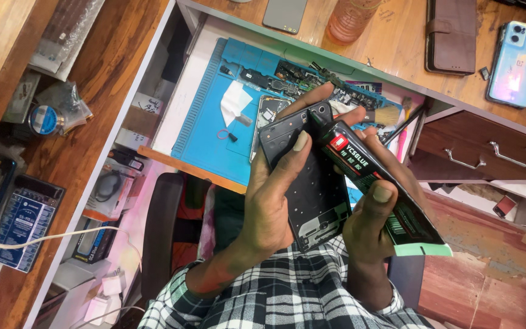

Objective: The person applies adhesive from a tube onto the internal frame of a mobile phone and then picks up a component by hand.

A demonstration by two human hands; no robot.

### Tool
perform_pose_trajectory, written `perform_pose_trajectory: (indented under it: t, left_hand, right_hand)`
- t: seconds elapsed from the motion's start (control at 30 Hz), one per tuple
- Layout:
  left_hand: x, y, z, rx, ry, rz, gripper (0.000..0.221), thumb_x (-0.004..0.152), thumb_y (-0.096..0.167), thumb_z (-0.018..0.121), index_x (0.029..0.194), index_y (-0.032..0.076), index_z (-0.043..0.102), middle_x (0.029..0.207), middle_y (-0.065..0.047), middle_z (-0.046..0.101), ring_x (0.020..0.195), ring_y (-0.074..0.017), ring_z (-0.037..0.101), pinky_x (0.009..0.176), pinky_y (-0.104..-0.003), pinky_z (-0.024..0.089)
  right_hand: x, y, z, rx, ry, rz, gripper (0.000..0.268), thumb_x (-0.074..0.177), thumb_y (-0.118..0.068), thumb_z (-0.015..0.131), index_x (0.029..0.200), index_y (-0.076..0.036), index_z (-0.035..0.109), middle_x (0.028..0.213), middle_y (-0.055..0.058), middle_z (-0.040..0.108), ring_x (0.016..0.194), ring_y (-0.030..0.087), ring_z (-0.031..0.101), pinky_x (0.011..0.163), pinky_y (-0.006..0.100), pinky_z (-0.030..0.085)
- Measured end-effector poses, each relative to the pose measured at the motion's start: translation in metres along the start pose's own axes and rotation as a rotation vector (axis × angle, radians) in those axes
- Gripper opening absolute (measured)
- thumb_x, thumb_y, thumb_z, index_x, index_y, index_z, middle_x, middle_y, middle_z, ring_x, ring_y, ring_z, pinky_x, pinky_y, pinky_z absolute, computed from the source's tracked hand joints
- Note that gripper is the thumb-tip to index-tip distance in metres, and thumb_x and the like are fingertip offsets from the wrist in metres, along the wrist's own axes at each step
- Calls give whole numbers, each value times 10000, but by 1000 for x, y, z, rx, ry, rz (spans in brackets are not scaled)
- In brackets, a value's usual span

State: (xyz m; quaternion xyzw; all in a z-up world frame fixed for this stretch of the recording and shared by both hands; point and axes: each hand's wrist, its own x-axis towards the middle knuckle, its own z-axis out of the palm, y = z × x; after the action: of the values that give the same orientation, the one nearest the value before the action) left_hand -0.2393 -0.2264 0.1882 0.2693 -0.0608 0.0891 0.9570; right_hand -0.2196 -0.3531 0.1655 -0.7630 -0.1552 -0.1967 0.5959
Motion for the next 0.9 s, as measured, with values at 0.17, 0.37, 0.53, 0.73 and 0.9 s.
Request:
perform_pose_trajectory:
  t: [0.17,0.37,0.53,0.73,0.9]
  left_hand:
    - [-1,1,1,6,0,2,477,1188,186,467,1581,-55,342,1459,-337,531,1382,-320,553,1251,-466,427]
    - [-1,2,2,12,6,-2,485,1183,193,470,1575,-62,341,1461,-337,531,1380,-315,556,1244,-454,433]
    - [-2,1,3,-19,9,5,472,1191,187,466,1571,-66,348,1448,-331,537,1369,-314,563,1225,-452,451]
    - [-3,1,2,-26,-5,16,457,1200,177,461,1572,-64,349,1454,-319,539,1361,-305,570,1223,-446,463]
    - [-4,2,2,-33,-1,4,464,1200,181,458,1580,-59,343,1463,-315,535,1350,-296,574,1212,-437,463]
  right_hand:
    - [-2,3,-1,11,5,18,765,1134,-616,431,1347,92,624,1233,215,703,887,148,648,679,165,426]
    - [-4,6,-1,-11,11,-14,741,1150,-593,429,1347,94,624,1224,214,709,814,113,584,703,204,424]
    - [-5,6,0,48,20,-6,718,1196,-575,462,1371,101,631,1262,219,711,888,128,676,686,223,483]
    - [-6,7,0,73,35,4,708,1174,-562,479,1369,103,625,1252,225,710,849,140,673,666,211,459]
    - [-7,7,0,32,41,-5,706,1128,-551,458,1337,105,612,1258,241,694,891,167,684,669,207,458]
